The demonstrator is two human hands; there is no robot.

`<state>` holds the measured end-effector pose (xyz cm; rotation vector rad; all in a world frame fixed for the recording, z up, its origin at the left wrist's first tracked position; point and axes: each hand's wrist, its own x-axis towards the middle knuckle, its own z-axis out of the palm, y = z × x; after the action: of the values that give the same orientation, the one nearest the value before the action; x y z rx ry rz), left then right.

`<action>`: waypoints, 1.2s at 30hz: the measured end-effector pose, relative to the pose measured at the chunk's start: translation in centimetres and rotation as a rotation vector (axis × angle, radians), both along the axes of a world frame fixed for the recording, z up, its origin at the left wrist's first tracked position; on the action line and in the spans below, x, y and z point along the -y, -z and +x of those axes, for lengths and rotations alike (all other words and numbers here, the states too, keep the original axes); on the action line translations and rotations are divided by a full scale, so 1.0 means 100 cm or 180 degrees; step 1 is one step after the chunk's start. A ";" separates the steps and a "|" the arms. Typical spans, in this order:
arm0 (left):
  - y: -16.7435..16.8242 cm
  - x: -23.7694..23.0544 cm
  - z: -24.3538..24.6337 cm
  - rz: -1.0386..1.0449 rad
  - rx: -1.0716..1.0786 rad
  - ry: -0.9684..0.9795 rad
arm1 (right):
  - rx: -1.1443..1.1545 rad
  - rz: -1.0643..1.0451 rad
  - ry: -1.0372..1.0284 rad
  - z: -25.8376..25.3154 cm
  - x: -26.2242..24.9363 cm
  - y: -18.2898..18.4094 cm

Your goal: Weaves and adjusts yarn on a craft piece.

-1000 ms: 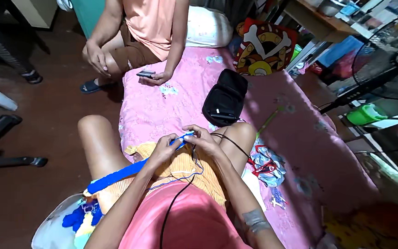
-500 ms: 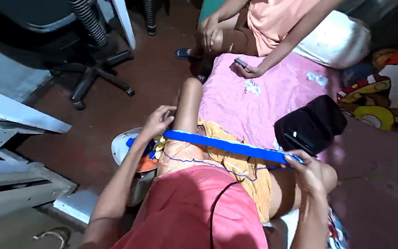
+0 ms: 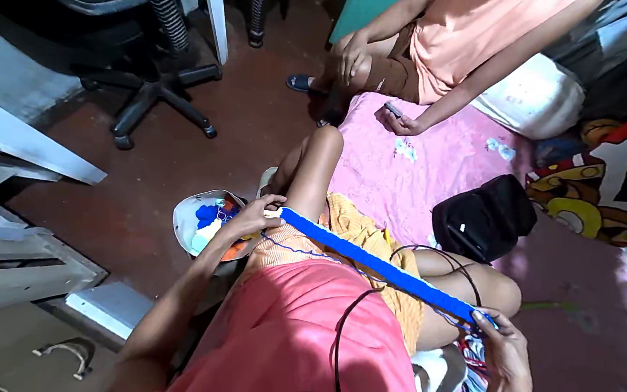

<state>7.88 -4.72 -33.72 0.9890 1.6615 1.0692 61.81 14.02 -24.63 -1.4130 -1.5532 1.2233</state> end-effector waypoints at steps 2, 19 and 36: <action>-0.005 0.003 0.004 0.0031 0.0078 -0.0168 | -0.0050 -0.0038 0.0042 0.007 0.003 0.007; -0.014 0.004 0.023 -0.0068 0.0036 -0.0630 | 0.0359 -0.0017 -0.0146 0.005 0.029 0.011; 0.005 -0.010 -0.007 0.0162 0.1233 -0.0583 | 0.1111 -0.0048 -0.0325 -0.033 0.036 0.003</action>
<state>7.18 -3.77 -34.18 0.6187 1.4279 1.3360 58.52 10.38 -24.97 -1.6404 -1.8729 1.0888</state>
